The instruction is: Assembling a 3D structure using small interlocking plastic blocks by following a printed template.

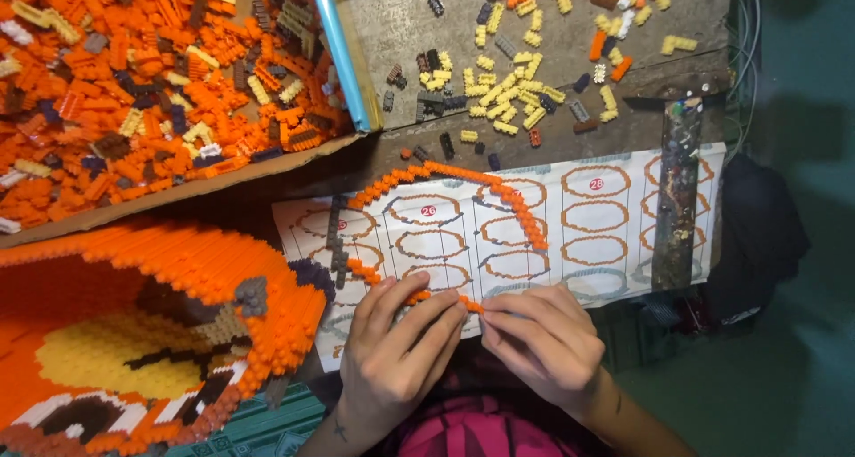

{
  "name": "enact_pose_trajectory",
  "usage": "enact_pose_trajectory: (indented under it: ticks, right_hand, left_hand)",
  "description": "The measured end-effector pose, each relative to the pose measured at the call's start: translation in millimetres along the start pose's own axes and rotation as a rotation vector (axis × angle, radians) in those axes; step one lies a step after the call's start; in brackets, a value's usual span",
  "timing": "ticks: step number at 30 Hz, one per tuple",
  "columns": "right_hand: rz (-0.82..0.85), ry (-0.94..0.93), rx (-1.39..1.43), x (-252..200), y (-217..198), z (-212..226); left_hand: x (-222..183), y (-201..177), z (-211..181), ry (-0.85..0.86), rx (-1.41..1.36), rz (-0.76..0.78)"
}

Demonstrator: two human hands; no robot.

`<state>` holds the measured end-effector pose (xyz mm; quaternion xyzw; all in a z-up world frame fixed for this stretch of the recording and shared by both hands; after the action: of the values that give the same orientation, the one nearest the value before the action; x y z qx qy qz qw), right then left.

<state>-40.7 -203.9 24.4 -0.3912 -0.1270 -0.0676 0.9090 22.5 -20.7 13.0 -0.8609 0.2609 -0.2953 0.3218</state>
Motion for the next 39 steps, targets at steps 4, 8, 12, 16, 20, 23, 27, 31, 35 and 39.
enact_pose_trajectory:
  ticks: [4,8,12,16,20,23,27,31,35,39]
  right_hand:
    - [0.017,-0.015,-0.022,1,-2,3]
    - [0.06,-0.001,-0.051,7,-4,13]
    - [0.141,-0.009,-0.098,15,-8,25]
    - [0.22,-0.002,-0.161,13,-7,33]
    - [0.326,0.021,-0.305,14,-5,35]
    - [0.482,0.025,-0.309,25,-23,20]
    - [0.402,-0.082,-0.62,61,-50,-42]
    - [0.203,-0.246,-0.675,172,-64,-92]
    - [0.2,-0.292,-0.577,224,-59,-140]
    - [0.266,-0.249,-0.55,242,-60,-163]
  left_hand:
    - [-1,0,0,-0.001,-0.004,-0.011]
    - [-4,0,-2,-0.005,-0.02,-0.015]
    - [-4,0,-2,0.009,-0.013,-0.031]
    - [-4,-2,-4,-0.002,-0.028,-0.037]
    - [-4,-1,-4,0.002,-0.024,-0.044]
    - [-1,-4,-5,-0.005,-0.025,-0.038]
    - [3,-7,-7,-0.006,-0.022,-0.039]
    - [3,-10,-8,-0.002,-0.03,-0.037]
    - [3,-11,-7,-0.028,-0.044,-0.022]
    - [2,-10,-6,-0.021,-0.042,-0.04]
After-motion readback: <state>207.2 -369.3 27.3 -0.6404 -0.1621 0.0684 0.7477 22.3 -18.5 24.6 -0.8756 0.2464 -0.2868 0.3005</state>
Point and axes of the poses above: each hand's wrist, its own x-axis towards the middle knuckle, its own y-axis out of the palm, z = x × y, the point moved 3 cm from there along x, towards the middle knuckle, and after that the axes turned 2 degrees about y, right-handed, at the moved point
